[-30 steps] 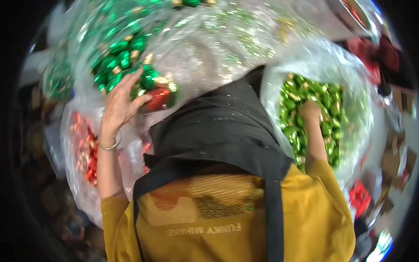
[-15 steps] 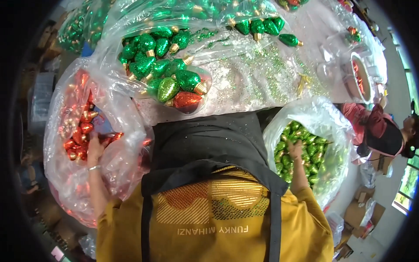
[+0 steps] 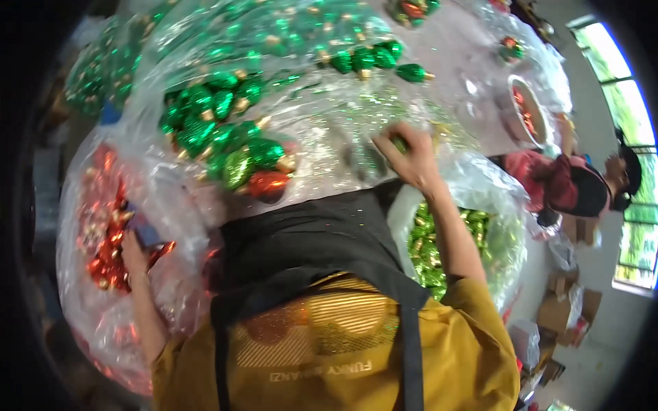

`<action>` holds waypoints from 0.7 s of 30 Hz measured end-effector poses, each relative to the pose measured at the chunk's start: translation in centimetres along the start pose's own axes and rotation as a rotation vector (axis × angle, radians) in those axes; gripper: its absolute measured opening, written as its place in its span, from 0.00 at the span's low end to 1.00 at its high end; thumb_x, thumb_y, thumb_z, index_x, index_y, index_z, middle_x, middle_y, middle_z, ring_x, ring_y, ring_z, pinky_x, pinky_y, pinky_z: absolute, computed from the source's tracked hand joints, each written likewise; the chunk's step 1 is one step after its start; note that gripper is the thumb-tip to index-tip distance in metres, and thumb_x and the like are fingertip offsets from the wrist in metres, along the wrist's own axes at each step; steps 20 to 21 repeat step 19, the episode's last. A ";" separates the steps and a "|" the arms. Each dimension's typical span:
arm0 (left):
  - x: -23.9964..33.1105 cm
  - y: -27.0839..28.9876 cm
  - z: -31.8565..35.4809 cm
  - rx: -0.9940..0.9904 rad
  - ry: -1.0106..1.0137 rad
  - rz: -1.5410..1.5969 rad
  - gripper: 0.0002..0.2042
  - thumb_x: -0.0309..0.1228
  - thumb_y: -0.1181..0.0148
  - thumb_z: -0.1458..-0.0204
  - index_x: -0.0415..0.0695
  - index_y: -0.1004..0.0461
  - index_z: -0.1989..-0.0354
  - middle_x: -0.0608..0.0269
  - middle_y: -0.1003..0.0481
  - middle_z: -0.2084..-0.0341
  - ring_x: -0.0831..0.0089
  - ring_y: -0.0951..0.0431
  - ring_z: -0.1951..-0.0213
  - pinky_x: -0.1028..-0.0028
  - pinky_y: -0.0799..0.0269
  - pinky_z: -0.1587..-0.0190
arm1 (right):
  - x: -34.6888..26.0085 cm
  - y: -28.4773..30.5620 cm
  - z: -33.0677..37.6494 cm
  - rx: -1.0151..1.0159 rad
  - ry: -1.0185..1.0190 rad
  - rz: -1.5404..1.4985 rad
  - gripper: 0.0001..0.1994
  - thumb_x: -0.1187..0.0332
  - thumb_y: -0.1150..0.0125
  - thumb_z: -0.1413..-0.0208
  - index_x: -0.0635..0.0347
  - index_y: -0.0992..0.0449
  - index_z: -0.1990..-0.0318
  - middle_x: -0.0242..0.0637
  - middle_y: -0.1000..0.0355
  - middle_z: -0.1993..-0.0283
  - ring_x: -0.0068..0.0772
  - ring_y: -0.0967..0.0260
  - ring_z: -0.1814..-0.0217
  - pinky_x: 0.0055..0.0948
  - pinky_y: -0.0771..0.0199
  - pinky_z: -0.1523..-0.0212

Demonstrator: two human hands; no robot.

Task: Packaging green and red plastic ornaments into plastic bags at a factory workstation.

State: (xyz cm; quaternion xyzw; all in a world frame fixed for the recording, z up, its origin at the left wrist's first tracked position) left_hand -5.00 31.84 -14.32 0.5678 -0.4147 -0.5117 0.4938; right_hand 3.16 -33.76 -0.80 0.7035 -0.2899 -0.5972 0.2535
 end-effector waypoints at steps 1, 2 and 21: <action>-0.1 -0.1 0.0 0.030 0.032 -0.029 0.34 0.32 0.32 0.62 0.43 0.39 0.43 0.46 0.32 0.49 0.48 0.31 0.49 0.61 0.34 0.47 | -1.9 -2.0 -3.1 -0.048 0.217 0.061 0.08 0.68 0.38 0.49 0.63 0.27 0.68 0.36 0.29 0.72 0.27 0.33 0.72 0.25 0.33 0.69; -1.5 -1.5 0.6 0.048 -0.011 0.039 0.33 0.32 0.31 0.62 0.43 0.38 0.44 0.47 0.31 0.51 0.49 0.30 0.50 0.61 0.33 0.47 | -2.9 -4.2 -6.2 -0.128 0.380 0.117 0.09 0.69 0.39 0.49 0.61 0.27 0.62 0.38 0.29 0.67 0.32 0.31 0.70 0.28 0.31 0.67; 1.0 4.2 -2.0 0.074 -0.048 -0.183 0.24 0.26 0.41 0.56 0.40 0.35 0.48 0.46 0.32 0.51 0.49 0.31 0.52 0.59 0.33 0.50 | -3.6 -14.2 -17.4 -0.569 0.316 0.572 0.34 0.58 0.38 0.53 0.60 0.42 0.39 0.53 0.39 0.39 0.46 0.30 0.50 0.39 0.32 0.49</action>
Point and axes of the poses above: each hand's wrist, its own z-axis away from the middle knuckle, its own y-axis out of the back of the hand, x = y × z, the point moved 3 cm from there along -z, towards the middle knuckle
